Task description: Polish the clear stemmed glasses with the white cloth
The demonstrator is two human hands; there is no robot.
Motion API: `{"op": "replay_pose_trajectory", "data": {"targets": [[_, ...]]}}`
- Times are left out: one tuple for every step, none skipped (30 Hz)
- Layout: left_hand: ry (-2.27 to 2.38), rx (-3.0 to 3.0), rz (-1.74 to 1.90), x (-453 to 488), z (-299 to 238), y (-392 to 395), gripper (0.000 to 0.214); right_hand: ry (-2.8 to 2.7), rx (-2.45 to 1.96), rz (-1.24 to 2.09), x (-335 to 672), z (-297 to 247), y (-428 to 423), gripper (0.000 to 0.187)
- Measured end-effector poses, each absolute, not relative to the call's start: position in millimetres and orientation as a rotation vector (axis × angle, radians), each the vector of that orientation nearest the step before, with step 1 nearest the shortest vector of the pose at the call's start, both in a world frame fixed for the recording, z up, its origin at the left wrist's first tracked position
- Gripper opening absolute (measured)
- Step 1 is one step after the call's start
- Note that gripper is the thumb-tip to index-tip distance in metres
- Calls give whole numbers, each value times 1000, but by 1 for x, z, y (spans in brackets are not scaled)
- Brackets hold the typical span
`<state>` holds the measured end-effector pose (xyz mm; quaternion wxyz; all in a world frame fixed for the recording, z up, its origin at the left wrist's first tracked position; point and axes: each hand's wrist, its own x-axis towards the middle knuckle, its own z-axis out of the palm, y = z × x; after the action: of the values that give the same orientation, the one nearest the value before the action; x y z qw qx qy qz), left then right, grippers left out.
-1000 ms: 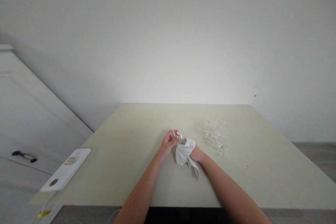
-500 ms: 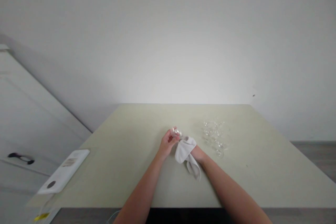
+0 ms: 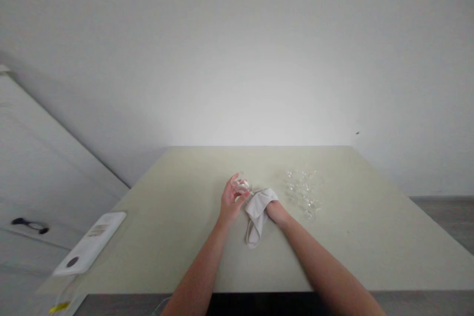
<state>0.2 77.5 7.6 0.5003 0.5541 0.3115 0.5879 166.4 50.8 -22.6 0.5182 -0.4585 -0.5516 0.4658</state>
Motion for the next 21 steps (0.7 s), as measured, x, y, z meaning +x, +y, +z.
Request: {"op": "replay_pose_trajectory", "data": {"targets": [[772, 1385, 1423, 1, 7, 76, 74, -1331, -1119, 1098, 166, -22, 52, 32], [797, 1426, 1432, 2, 7, 75, 74, -1339, -1135, 1079, 166, -21, 53, 32], [825, 1459, 1447, 2, 7, 74, 73, -1351, -1144, 1068, 166, -20, 53, 31], [853, 1483, 1470, 2, 7, 73, 73, -1365, -1144, 1064, 166, -19, 53, 31], [881, 1495, 1500, 2, 7, 73, 73, -1386, -1132, 1069, 167, -17, 53, 31], [907, 1494, 1536, 1, 8, 73, 73, -1412, -1110, 1077, 166, -15, 51, 31], [931, 1480, 1577, 1, 9, 74, 73, -1448, -1083, 1095, 166, -12, 49, 30], [953, 1463, 1613, 0, 9, 75, 73, -1489, -1058, 1129, 165, -8, 46, 30], [977, 1448, 1642, 0, 10, 76, 73, -1533, -1033, 1173, 165, -4, 42, 29], [999, 1439, 1660, -1, 10, 76, 73, -1589, -1009, 1244, 164, 0, 38, 28], [1015, 1439, 1662, -1, 11, 77, 72, -1639, -986, 1323, 163, 4, 33, 28], [1023, 1451, 1646, -1, 11, 76, 72, -1691, -956, 1404, 162, 6, 28, 28], [1021, 1472, 1616, -1, 11, 76, 72, -1734, -922, 1484, 162, 8, 24, 29], [1009, 1498, 1574, 0, 10, 74, 72, -1748, -895, 1558, 162, 8, 20, 31], [987, 1529, 1527, 1, 10, 72, 72, -1749, -870, 1627, 162, 8, 17, 34], [961, 1565, 1474, 2, 10, 70, 73, -1735, -847, 1690, 162, 8, 15, 36], [932, 1603, 1421, 4, 10, 67, 73, -1714, -828, 1745, 163, 7, 13, 38], [905, 1637, 1374, 6, 11, 65, 74, -1700, -809, 1789, 164, 7, 12, 39], [877, 1668, 1331, 8, 11, 62, 74, -1701, -790, 1820, 164, 6, 11, 39], [850, 1694, 1289, 10, 11, 60, 75, -1710, -777, 1825, 164, 6, 11, 39], [824, 1716, 1250, 12, 11, 58, 75, -1724, -777, 1805, 164, 7, 11, 41]]}}
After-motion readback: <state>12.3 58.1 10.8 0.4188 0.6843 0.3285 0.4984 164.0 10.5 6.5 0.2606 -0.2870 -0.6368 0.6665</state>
